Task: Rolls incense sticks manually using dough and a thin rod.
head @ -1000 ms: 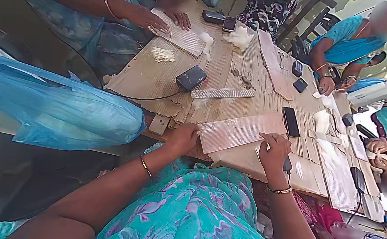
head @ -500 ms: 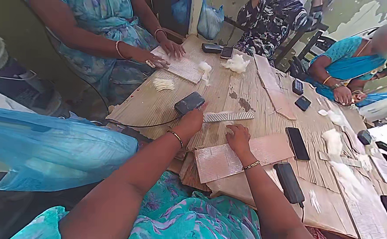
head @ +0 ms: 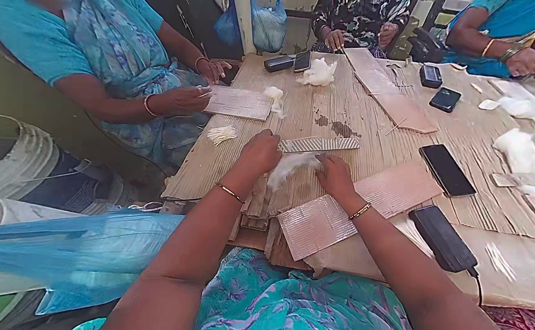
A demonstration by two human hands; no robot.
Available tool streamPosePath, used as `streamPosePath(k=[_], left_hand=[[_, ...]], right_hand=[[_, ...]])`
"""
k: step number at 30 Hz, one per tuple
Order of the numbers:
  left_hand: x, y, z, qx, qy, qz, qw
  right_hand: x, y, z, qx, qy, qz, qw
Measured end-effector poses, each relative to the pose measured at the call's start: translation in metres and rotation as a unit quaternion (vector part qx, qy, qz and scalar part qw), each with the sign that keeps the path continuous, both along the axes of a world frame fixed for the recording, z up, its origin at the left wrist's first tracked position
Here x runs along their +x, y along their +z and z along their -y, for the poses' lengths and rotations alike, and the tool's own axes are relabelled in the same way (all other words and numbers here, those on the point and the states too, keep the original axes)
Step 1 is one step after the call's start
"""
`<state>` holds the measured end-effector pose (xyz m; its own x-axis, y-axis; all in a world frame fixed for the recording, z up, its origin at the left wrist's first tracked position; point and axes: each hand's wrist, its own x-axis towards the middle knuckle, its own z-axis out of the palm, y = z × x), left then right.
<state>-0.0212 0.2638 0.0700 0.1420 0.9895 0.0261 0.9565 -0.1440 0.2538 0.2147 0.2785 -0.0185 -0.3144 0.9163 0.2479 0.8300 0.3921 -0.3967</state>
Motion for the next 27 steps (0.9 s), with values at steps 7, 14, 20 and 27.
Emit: streamPosePath(k=[7, 14, 20, 27], left_hand=[[0.001, -0.015, -0.004, -0.01, 0.001, 0.022, 1.0], [0.001, -0.032, 0.011, -0.001, -0.018, 0.055, 0.998], [-0.004, -0.067, 0.039, 0.028, -0.015, 0.107, 0.994], [-0.006, -0.089, 0.04, -0.021, 0.054, 0.107, 0.993]], right_hand=[[-0.016, -0.008, -0.022, 0.063, -0.001, 0.047, 0.997], [0.018, 0.001, 0.015, 0.11, 0.022, 0.0, 0.994], [0.049, -0.011, 0.031, 0.03, -0.044, 0.019, 0.998], [0.048, -0.006, 0.041, 0.025, -0.079, -0.026, 0.996]])
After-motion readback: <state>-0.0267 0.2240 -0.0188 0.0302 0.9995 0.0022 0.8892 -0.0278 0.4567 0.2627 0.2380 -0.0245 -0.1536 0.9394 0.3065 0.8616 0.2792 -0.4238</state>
